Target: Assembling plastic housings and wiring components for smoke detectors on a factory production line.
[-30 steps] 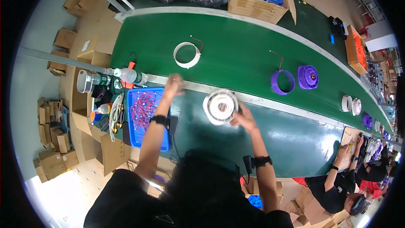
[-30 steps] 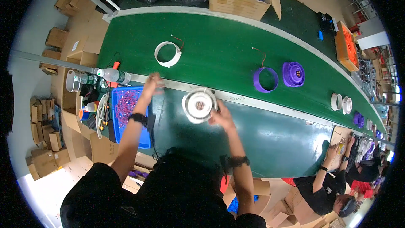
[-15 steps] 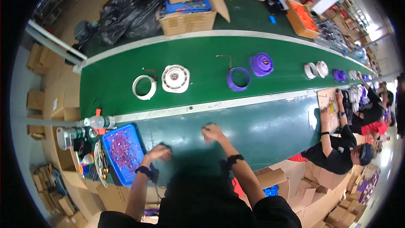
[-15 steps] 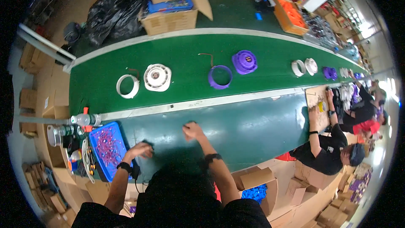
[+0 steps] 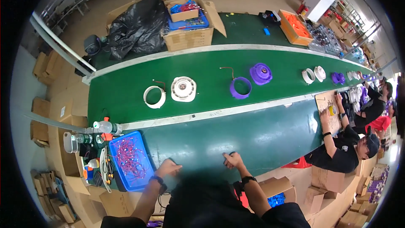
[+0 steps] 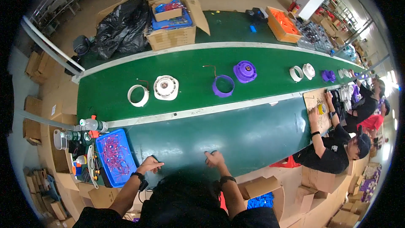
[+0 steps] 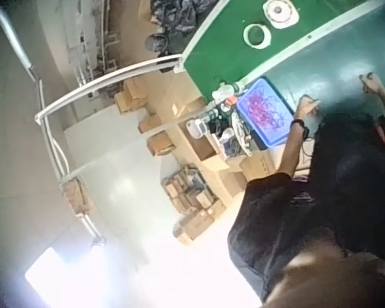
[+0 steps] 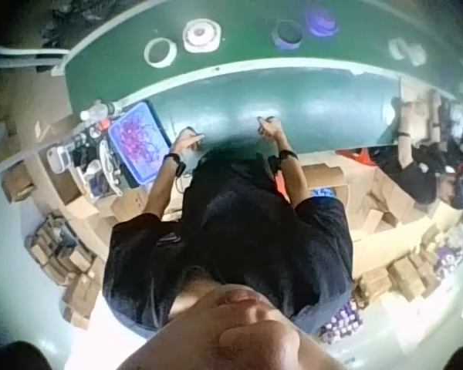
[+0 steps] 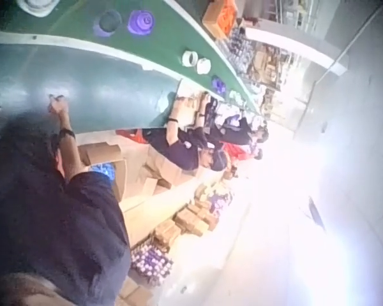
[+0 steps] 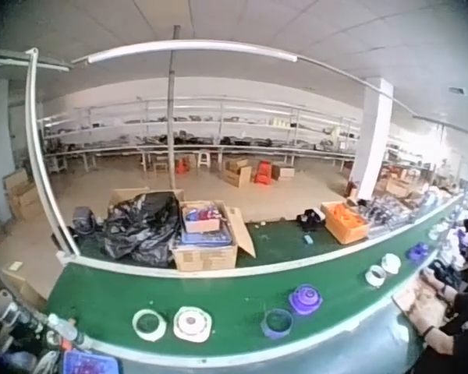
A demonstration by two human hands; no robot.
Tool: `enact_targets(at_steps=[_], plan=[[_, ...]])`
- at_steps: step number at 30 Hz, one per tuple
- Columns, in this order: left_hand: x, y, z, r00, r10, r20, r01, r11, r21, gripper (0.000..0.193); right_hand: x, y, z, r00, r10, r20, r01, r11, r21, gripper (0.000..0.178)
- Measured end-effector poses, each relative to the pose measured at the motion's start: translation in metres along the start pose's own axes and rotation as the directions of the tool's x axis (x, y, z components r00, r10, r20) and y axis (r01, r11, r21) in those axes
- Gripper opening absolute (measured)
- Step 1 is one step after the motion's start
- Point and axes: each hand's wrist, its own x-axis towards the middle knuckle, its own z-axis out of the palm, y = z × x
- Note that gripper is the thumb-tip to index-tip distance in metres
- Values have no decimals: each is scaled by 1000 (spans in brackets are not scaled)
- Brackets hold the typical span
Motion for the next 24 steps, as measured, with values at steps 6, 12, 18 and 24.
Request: enact_targets(at_steps=[6, 12, 18, 24], plan=[[-2, -7, -6, 997, 76, -1, -76, 997, -22, 46, -1, 3, 14, 980, -34, -195, 39, 999, 19, 59], [6, -22, 6, 945, 316, -87, -291, 931, 219, 53, 8, 32, 18, 928, -30, -371, 81, 989, 122, 64], [-14, -51, 5, 899, 394, -191, -374, 918, 134, 39, -27, 73, 76, 955, 41, -295, 85, 911, 403, 59], [-7, -33, -11, 872, 427, -240, -382, 899, 213, 36, -142, 197, 133, 945, 79, -318, 45, 930, 366, 43]])
